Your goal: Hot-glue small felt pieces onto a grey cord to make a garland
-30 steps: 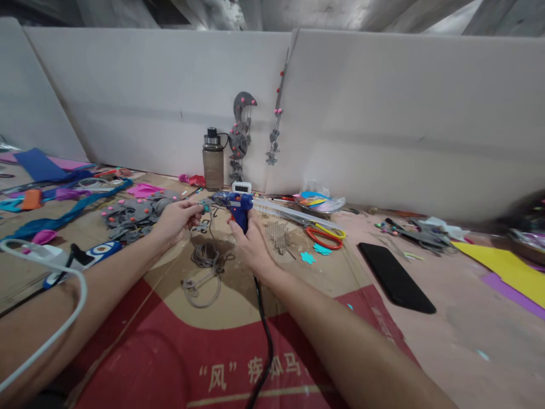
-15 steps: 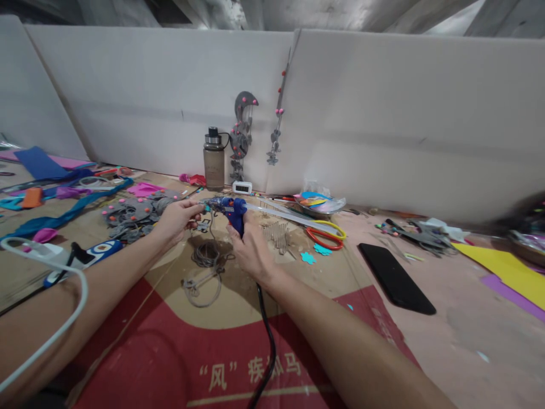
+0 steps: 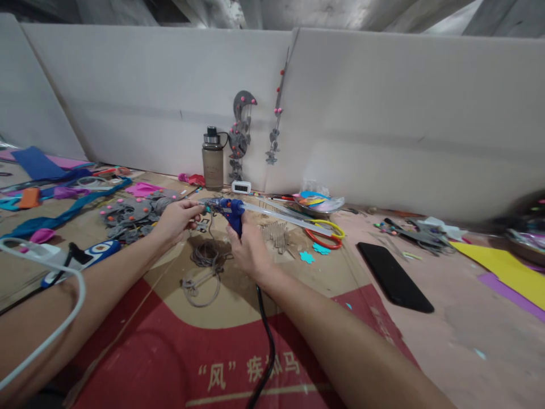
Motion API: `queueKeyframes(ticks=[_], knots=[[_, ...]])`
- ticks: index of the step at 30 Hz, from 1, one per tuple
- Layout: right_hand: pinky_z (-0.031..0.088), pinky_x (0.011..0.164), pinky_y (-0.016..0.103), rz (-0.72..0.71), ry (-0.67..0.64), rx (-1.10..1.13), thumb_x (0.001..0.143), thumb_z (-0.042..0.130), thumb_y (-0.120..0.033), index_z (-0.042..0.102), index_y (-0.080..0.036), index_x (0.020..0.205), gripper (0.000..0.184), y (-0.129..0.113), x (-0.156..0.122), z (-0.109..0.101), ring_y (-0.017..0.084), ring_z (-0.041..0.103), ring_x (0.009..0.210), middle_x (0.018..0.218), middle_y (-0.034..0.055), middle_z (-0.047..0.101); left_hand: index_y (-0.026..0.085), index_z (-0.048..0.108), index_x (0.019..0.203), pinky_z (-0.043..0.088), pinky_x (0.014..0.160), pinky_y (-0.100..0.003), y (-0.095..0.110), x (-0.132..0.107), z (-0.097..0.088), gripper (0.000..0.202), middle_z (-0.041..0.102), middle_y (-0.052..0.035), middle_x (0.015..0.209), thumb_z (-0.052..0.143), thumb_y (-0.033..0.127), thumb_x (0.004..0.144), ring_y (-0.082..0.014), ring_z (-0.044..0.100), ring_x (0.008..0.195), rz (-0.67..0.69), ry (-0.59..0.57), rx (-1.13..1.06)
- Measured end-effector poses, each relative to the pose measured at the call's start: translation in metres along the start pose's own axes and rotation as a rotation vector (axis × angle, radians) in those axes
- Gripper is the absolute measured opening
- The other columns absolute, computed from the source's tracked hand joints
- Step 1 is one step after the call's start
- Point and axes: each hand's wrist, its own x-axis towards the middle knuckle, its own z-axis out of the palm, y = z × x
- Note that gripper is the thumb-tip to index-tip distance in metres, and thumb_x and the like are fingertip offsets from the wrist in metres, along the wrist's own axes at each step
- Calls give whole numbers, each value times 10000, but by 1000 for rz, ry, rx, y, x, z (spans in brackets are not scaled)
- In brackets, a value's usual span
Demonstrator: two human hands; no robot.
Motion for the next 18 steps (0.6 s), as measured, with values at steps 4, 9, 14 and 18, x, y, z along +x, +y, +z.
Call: queueKeyframes(ticks=[4, 9, 14, 18], knots=[[456, 885, 397, 56, -10, -28, 871, 440, -302, 496, -168, 1161, 324, 0, 0, 1, 239, 589, 968, 1103, 124, 618, 120, 608, 689, 325, 358, -156, -2, 1, -1, 186, 509, 31, 482, 701, 244, 585, -65, 443, 416, 20, -12, 33], [467, 843, 409, 72, -10, -71, 862, 453, -309, 489, -172, 1185, 353, -2, -1, 2, 250, 599, 911, 1037, 127, 634, 121, 617, 701, 328, 358, -165, 0, -1, -1, 186, 505, 37, 477, 688, 259, 599, -59, 423, 387, 44, -4, 55], [477, 795, 401, 57, 2, -61, 864, 450, -294, 503, -183, 1157, 318, -3, -2, 1, 245, 599, 849, 985, 119, 640, 123, 620, 671, 333, 363, -171, 2, -3, 1, 178, 508, 30, 472, 699, 261, 590, -62, 428, 387, 48, -1, 60], [477, 795, 391, 48, 4, -41, 863, 452, -285, 501, -185, 1165, 322, -1, -1, 2, 239, 596, 848, 991, 116, 639, 126, 618, 656, 333, 363, -168, 2, -3, 1, 177, 515, 28, 476, 711, 254, 577, -64, 439, 396, 54, -2, 52]])
